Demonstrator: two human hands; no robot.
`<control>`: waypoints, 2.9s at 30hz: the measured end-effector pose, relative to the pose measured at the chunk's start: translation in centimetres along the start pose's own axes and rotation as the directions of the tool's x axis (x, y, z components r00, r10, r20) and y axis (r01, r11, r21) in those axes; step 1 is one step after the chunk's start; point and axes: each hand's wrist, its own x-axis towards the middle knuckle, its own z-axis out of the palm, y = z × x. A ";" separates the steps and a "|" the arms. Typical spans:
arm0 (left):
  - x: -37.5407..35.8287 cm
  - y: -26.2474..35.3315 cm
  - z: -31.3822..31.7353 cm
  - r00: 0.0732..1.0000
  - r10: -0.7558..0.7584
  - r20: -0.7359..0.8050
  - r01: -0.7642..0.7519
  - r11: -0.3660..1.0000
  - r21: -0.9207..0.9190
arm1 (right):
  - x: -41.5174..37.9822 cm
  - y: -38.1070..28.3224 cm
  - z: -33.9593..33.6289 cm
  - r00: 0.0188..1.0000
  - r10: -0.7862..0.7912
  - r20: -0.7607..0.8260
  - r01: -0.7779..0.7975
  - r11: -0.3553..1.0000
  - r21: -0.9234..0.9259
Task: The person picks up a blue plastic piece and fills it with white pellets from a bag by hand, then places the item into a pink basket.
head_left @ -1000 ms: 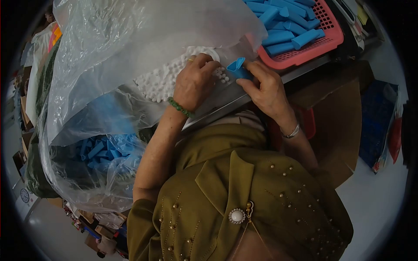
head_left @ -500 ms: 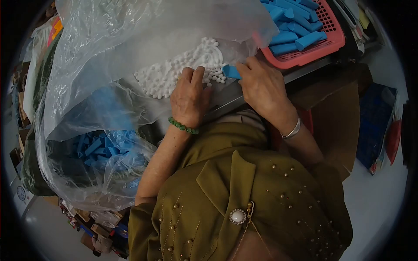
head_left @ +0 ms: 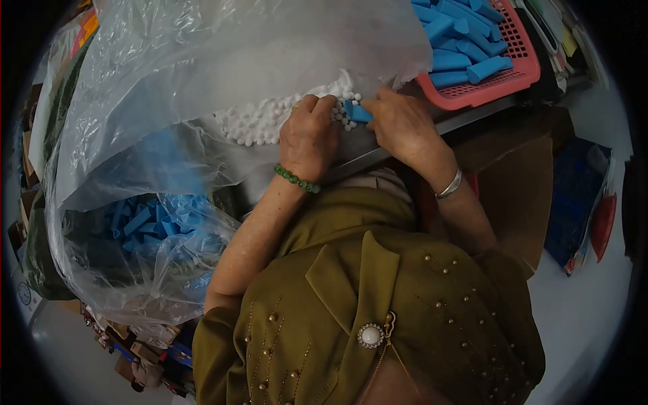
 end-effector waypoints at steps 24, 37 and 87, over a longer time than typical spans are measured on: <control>2.2 1.0 -4.8 0.999 0.018 -0.042 -0.031 0.948 -0.317 | 0.3 -1.0 -1.0 0.984 0.090 -0.156 0.003 0.856 0.517; 1.8 -1.6 -1.6 0.808 0.544 0.227 -0.580 0.803 0.140 | -1.7 0.3 0.5 0.927 0.302 -0.225 -0.041 0.676 0.736; 2.8 0.2 -6.1 0.993 0.112 0.043 -0.105 0.985 -0.134 | 0.0 -1.3 0.2 0.926 0.190 -0.327 0.079 0.749 0.658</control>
